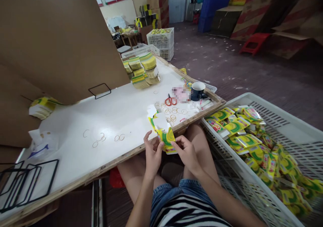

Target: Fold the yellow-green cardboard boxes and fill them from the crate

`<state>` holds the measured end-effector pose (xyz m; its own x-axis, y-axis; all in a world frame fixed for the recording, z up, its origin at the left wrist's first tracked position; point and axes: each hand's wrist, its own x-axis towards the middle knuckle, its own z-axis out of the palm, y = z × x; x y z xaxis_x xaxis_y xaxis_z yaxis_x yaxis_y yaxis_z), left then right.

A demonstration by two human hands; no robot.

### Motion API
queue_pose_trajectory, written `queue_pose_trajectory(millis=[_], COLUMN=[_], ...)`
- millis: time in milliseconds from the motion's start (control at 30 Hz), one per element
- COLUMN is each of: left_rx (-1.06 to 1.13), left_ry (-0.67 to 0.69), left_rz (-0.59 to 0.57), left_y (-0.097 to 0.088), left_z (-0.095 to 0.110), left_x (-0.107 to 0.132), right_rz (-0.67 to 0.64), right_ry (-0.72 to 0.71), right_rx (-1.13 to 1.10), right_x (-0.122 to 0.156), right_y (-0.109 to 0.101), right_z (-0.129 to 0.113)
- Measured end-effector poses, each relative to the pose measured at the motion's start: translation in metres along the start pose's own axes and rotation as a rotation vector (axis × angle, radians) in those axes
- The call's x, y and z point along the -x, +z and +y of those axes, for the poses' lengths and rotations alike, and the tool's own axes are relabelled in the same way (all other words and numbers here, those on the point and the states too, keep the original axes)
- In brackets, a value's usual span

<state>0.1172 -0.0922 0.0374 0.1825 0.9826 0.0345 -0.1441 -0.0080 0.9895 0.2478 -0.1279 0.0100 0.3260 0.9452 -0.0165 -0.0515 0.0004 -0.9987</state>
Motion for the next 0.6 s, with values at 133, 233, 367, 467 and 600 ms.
queue_pose_trajectory(millis=[133, 233, 367, 467, 600], left_rx=[-0.093, -0.124, -0.12, -0.094, 0.099], left_ry=[0.012, -0.01, -0.051, -0.108, -0.211], left_rz=[-0.147, -0.229, -0.295, -0.316, -0.399], left_y=[0.0, -0.002, -0.004, -0.006, -0.011], left_z=[0.01, 0.014, 0.015, 0.015, 0.015], left_x=[0.008, 0.011, 0.013, 0.016, 0.022], right_rz=[-0.054, -0.092, -0.197, -0.276, -0.333], right_ry=[-0.075, -0.141, -0.127, -0.077, -0.04], right_rx=[0.002, -0.058, -0.087, -0.129, -0.153], right_x=[0.0, 0.0, -0.001, -0.002, -0.003], right_y=[-0.005, -0.01, -0.018, -0.023, -0.029], right_z=[-0.003, -0.009, -0.016, -0.018, -0.026])
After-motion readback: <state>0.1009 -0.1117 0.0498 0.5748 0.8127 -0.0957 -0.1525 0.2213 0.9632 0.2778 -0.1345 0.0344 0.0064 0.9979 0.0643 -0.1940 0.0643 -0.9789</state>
